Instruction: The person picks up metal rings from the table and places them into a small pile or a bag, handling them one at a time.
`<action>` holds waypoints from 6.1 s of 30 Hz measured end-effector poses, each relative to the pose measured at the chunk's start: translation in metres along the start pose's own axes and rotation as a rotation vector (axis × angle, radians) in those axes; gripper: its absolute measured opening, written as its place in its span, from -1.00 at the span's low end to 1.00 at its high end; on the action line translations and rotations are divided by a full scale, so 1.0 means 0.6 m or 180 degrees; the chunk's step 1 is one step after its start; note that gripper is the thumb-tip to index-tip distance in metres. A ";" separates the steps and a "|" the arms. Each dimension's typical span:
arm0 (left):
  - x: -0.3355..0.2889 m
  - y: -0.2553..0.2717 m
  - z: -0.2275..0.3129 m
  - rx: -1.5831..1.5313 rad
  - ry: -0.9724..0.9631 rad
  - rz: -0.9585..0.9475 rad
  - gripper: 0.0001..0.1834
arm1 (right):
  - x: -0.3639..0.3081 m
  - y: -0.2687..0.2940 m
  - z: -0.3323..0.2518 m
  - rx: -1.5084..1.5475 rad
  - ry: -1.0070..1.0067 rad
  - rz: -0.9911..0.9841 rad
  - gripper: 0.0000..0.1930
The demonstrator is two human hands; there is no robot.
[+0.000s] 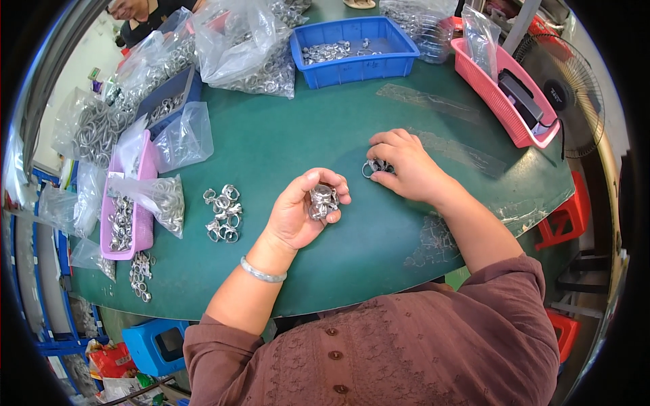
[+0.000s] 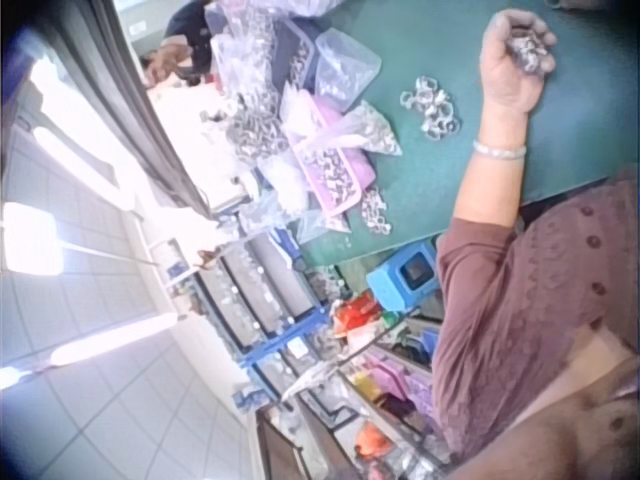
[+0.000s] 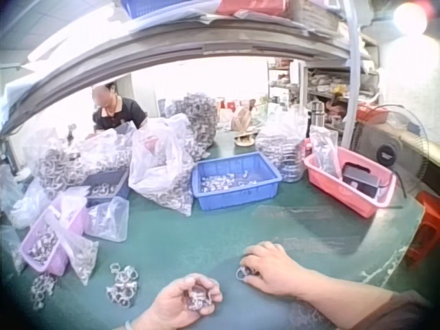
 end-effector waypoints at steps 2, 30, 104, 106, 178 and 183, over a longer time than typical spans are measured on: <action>0.003 -0.001 0.000 0.0009 0.0015 0.0086 -0.68 | 0.001 -0.001 0.004 0.0039 0.0002 0.0012 -0.71; 0.000 -0.033 -0.022 0.1963 0.0548 0.0883 -0.81 | 0.001 -0.006 -0.060 0.0876 0.1020 0.0508 -0.65; -0.003 -0.022 -0.023 0.1546 -0.0218 0.0515 -0.72 | 0.000 -0.001 -0.071 0.1315 0.1163 0.0809 -0.79; -0.002 -0.022 -0.024 0.1501 -0.0226 0.0522 -0.73 | 0.000 0.002 -0.073 0.1292 0.1182 0.0822 -0.79; -0.003 -0.022 -0.008 0.0843 -0.0161 0.0431 -0.64 | -0.001 -0.002 -0.073 0.1084 0.1286 0.0530 -0.53; -0.003 -0.021 -0.008 0.0832 -0.0165 0.0411 -0.65 | -0.001 -0.002 -0.073 0.1074 0.1261 0.0507 -0.52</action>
Point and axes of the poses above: each hand's wrist, its own x-axis towards the middle knuckle, its own y-axis out of the back of the hand, z = x × y, the point moved 2 cm from there along x, towards the middle knuckle, and after that the axes turned 10 degrees about -z, right-handed, at the moved point
